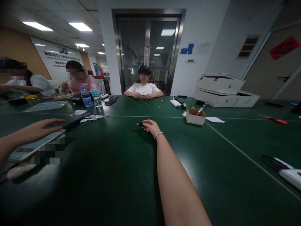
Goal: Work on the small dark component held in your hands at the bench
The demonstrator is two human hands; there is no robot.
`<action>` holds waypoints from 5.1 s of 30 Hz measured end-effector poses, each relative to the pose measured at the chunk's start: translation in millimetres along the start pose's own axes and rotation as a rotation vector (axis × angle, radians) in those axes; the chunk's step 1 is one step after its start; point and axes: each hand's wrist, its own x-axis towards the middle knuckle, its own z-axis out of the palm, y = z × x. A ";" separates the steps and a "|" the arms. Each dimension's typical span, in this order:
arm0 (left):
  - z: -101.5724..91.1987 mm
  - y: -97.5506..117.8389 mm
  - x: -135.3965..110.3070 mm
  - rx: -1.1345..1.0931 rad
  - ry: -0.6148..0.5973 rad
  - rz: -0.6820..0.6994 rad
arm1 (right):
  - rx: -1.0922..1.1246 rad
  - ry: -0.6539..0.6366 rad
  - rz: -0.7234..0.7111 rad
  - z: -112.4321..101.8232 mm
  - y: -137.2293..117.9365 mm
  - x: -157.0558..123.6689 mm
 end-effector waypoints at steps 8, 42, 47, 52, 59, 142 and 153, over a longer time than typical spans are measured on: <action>83.7 120.1 18.1 -0.185 -0.060 0.455 | -0.025 -0.004 0.005 -0.7 1.5 1.4; 220.1 230.7 28.9 -0.921 -0.117 0.310 | -0.196 -0.029 -0.015 3.6 -2.1 0.3; 216.4 232.0 25.6 -0.967 -0.075 0.390 | -0.243 -0.033 -0.025 3.0 -2.5 -0.1; 217.9 230.8 28.0 -0.975 -0.073 0.357 | -0.159 -0.036 -0.027 2.6 -2.4 -1.3; 219.1 230.9 29.1 -0.994 -0.067 0.332 | -0.151 -0.010 -0.004 5.0 -5.5 -2.7; 212.6 232.6 21.6 -0.953 -0.102 0.209 | -0.288 0.001 -0.021 9.6 -6.0 -8.9; 208.7 232.8 20.0 -0.939 -0.109 0.202 | -0.252 -0.026 -0.031 8.1 -6.3 -8.4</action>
